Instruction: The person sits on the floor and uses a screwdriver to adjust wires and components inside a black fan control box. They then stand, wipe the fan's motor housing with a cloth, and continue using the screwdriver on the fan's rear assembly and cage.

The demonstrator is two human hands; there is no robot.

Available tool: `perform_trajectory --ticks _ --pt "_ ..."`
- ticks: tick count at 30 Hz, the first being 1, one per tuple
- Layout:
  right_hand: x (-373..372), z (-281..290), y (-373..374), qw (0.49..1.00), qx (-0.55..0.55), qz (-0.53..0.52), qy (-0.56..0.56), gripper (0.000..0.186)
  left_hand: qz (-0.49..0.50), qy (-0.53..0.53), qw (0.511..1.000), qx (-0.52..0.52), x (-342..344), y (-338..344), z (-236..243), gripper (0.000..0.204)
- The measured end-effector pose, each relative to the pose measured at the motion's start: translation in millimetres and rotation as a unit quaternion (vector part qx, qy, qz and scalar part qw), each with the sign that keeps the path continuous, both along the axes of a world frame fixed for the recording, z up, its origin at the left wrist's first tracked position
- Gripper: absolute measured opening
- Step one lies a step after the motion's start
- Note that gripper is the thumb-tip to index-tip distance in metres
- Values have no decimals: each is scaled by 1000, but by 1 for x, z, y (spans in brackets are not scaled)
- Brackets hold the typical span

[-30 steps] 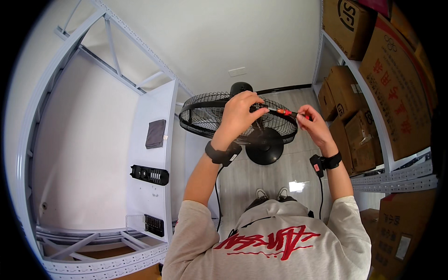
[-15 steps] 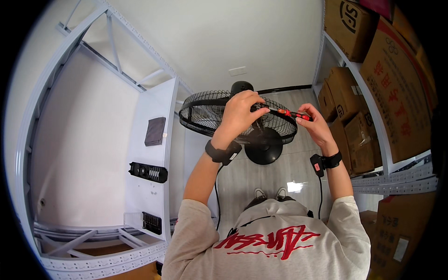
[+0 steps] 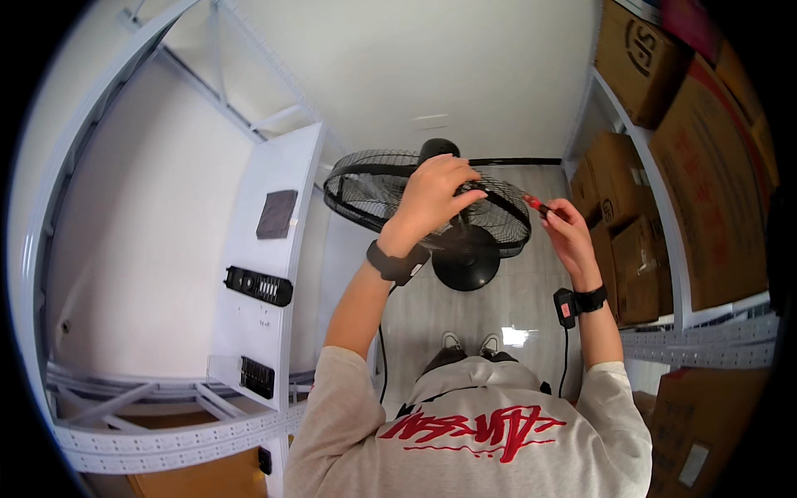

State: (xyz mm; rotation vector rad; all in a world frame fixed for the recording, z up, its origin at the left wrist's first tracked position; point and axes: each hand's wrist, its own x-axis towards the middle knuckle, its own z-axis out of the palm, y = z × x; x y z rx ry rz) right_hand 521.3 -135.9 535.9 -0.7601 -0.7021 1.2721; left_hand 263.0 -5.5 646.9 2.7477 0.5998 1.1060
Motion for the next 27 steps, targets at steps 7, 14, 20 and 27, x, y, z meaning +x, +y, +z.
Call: perform_trajectory --ticks 7,14,20,27 --pt "-31 6 -6 991 75 80 72 18 8 -16 993 115 -1 -1 -7 45" --pt "-115 22 3 974 90 206 25 26 28 -180 983 21 -84 -3 21 46" --pt "-235 5 48 966 -50 221 122 18 271 -314 900 -137 -257 112 -22 36" --pt "-349 -23 114 943 -215 253 15 32 521 -10 796 -309 -467 213 -152 64"
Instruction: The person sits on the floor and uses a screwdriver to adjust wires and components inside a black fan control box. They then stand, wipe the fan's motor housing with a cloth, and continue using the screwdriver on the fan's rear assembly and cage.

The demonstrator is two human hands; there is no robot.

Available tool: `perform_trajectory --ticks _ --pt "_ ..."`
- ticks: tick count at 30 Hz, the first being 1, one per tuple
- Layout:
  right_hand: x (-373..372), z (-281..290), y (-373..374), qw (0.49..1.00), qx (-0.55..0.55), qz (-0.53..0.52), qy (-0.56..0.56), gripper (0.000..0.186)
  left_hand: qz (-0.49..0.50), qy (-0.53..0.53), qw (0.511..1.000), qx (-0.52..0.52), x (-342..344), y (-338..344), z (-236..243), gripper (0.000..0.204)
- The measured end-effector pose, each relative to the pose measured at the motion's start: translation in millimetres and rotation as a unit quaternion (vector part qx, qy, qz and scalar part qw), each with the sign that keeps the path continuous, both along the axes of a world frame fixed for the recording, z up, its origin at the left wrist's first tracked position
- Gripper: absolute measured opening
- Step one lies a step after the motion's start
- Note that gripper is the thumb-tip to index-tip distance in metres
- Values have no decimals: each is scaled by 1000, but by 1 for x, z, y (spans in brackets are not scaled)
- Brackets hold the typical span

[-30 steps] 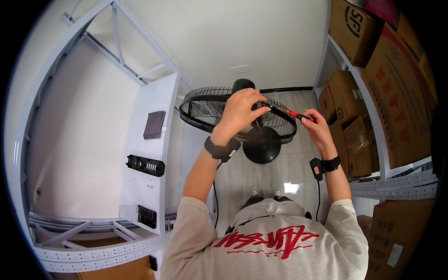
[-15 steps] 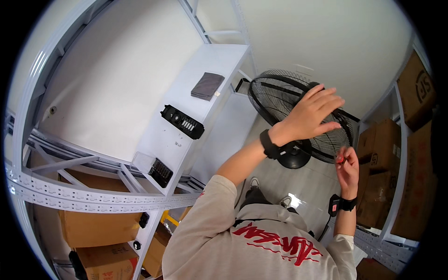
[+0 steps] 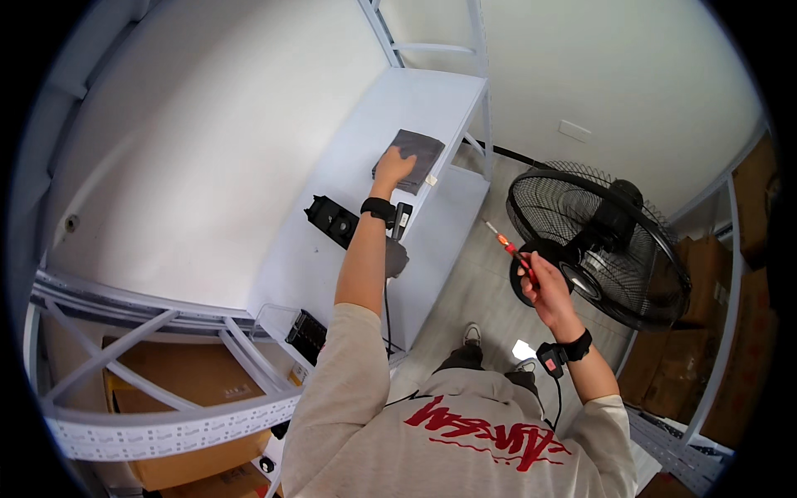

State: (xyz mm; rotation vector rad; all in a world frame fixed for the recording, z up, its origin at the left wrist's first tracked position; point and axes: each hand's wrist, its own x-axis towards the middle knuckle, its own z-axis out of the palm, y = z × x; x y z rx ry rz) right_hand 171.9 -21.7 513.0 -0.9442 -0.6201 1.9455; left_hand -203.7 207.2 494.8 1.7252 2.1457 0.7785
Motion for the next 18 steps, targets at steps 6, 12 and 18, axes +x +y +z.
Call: perform_trajectory --ticks 6,12,18 --pt "-27 -43 26 981 15 89 -170 29 39 -12 992 -118 -51 40 -46 63" --pt "-9 -50 16 959 43 138 -246 28 143 16 976 -164 -61 53 -84 61" --pt "4 -41 0 943 57 168 -282 29 -69 223 971 -47 -131 70 -121 28"
